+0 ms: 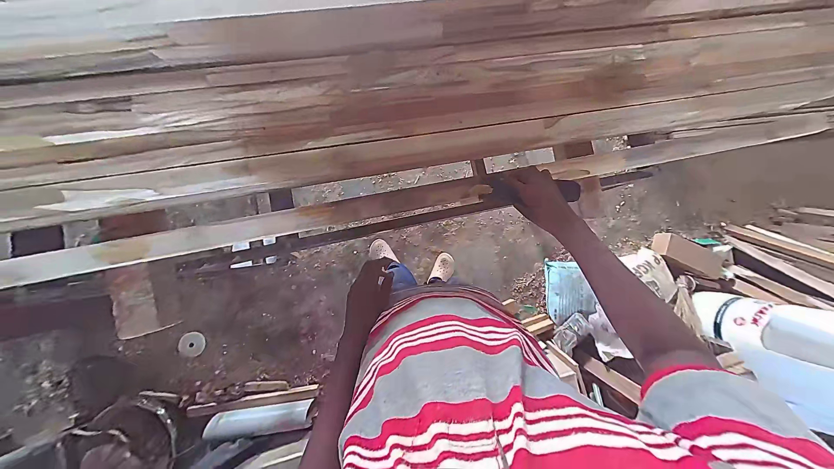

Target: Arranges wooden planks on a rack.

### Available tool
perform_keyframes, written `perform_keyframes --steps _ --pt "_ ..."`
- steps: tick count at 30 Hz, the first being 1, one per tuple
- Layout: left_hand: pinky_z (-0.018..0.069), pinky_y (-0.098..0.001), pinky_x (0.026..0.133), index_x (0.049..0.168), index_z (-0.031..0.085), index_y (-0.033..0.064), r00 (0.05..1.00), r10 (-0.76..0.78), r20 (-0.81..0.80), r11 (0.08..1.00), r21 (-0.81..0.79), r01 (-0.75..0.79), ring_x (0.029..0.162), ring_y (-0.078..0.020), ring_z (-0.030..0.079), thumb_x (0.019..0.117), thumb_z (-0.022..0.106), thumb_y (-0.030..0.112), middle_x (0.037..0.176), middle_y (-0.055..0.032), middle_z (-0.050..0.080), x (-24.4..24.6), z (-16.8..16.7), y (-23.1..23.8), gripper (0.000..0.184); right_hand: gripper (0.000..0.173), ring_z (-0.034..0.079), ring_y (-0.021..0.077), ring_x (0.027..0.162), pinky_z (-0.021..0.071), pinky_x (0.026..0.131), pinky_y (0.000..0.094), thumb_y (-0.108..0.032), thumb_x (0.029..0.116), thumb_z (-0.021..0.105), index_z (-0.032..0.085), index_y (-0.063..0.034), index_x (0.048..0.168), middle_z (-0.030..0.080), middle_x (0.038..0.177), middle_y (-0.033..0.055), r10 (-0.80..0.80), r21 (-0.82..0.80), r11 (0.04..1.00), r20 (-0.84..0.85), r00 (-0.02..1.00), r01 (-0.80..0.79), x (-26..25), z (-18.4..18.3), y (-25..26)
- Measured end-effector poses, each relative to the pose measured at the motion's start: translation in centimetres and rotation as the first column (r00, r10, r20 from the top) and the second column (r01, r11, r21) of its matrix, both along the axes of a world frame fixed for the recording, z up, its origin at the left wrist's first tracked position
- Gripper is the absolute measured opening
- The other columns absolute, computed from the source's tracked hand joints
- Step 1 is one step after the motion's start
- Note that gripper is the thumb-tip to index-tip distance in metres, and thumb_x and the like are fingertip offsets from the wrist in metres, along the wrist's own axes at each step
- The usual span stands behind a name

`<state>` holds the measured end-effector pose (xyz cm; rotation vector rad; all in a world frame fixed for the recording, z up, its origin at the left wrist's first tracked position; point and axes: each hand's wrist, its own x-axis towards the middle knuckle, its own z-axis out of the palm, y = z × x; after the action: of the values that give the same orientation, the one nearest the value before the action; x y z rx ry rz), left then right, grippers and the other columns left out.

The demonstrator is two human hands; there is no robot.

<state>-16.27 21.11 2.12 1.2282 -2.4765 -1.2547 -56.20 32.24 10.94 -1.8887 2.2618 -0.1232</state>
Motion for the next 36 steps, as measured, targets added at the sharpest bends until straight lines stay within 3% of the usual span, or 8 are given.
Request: perform_keyframes --steps 6,13,18,20,23,28,34,36 --pt "0.0553 -0.0491 0.098 0.135 0.061 0.0004 1.000 0.002 0.007 1.000 0.029 -0.002 0.111 -0.0326 0.069 0.1046 0.052 0.018 0.130 -0.0210 0.065 0.9 0.5 -0.1 0.036 0.031 0.064 0.0457 0.105 0.0506 0.081 0.0600 -0.005 0.0915 0.074 0.071 -0.0063 0.123 0.068 0.119 0.0227 0.196 -0.062 0.978 -0.041 0.980 -0.199 2.0 -0.3 -3.8" --pt "0.0557 -0.0465 0.095 0.135 0.061 0.0027 0.999 -0.049 0.007 0.998 0.039 0.048 0.106 -0.0298 0.069 0.1060 0.052 0.023 0.127 -0.0191 0.065 0.5 0.8 -0.7 0.036 0.032 0.063 0.0449 0.105 0.0498 0.083 0.0607 0.006 0.0873 0.069 0.073 -0.0067 0.116 0.068 0.108 0.0207 0.239 -0.144 0.961 0.011 0.971 -0.235 3.8 -1.7 -6.3" --pt "0.0543 -0.0416 0.100 0.138 0.059 0.0021 0.997 0.075 -0.031 0.965 0.254 -0.065 0.115 -0.0249 0.067 0.1077 0.050 0.026 0.133 -0.0178 0.064 0.9 3.2 -0.6 0.039 0.035 0.064 0.0448 0.106 0.0488 0.085 0.0630 0.003 0.0876 0.070 0.072 -0.0091 0.121 0.069 0.112 0.0198 0.272 -0.195 0.948 0.094 0.958 -0.250 6.6 -1.6 -7.9" --pt "0.0560 -0.0398 0.097 0.139 0.056 -0.0002 0.970 0.229 -0.084 0.912 0.368 -0.183 0.112 -0.0234 0.068 0.1072 0.050 0.022 0.131 -0.0182 0.064 1.6 4.4 -0.3 0.040 0.033 0.065 0.0453 0.106 0.0514 0.085 0.0616 0.000 0.0896 0.071 0.072 -0.0075 0.121 0.069 0.113 0.0214 0.328 -0.241 0.926 0.141 0.934 -0.289 9.3 -1.5 -8.1" --pt "0.0587 -0.0389 0.090 0.147 0.044 -0.0017 0.885 0.457 -0.089 0.758 0.560 -0.335 0.108 -0.0231 0.069 0.1042 0.055 0.017 0.132 -0.0185 0.062 1.5 7.3 -0.1 0.048 0.025 0.067 0.0421 0.110 0.0531 0.093 0.0614 -0.001 0.0921 0.069 0.073 -0.0070 0.116 0.070 0.116 0.0202 0.347 -0.231 0.928 0.250 0.904 -0.292 15.4 -1.3 -6.6" --pt "0.0612 -0.0399 0.084 0.153 0.035 -0.0001 0.889 0.450 -0.087 0.772 0.538 -0.338 0.102 -0.0238 0.070 0.0916 0.073 0.019 0.131 -0.0201 0.062 3.2 5.2 0.5 0.074 0.020 0.069 0.0404 0.103 0.0544 0.083 0.0592 -0.005 0.0935 0.067 0.073 -0.0045 0.112 0.072 0.107 0.0185 0.297 -0.181 0.953 0.396 0.869 -0.244 25.3 -3.6 -4.3" --pt "0.0584 -0.0378 0.087 0.130 0.057 -0.0044 0.885 0.466 -0.028 0.775 0.496 -0.392 0.099 -0.0203 0.068 0.0928 0.074 0.012 0.117 -0.0192 0.066 11.0 3.1 -1.2 0.044 0.020 0.067 0.0413 0.108 0.0529 0.087 0.0585 -0.004 0.0950 0.062 0.069 -0.0010 0.113 0.072 0.110 0.0195 0.321 -0.037 0.941 0.404 0.856 -0.335 34.1 -3.6 -7.0" --pt "0.0585 -0.0346 0.079 0.124 0.061 -0.0041 0.852 0.520 -0.056 0.745 0.518 -0.420 0.091 -0.0160 0.068 0.0938 0.072 0.012 0.113 -0.0156 0.068 14.7 2.6 -2.1 0.036 0.026 0.067 0.0423 0.109 0.0528 0.088 0.0593 -0.003 0.0954 0.061 0.068 -0.0016 0.121 0.072 0.110 0.0202 0.368 -0.006 0.918 0.385 0.846 -0.397 37.4 -3.3 -9.1"
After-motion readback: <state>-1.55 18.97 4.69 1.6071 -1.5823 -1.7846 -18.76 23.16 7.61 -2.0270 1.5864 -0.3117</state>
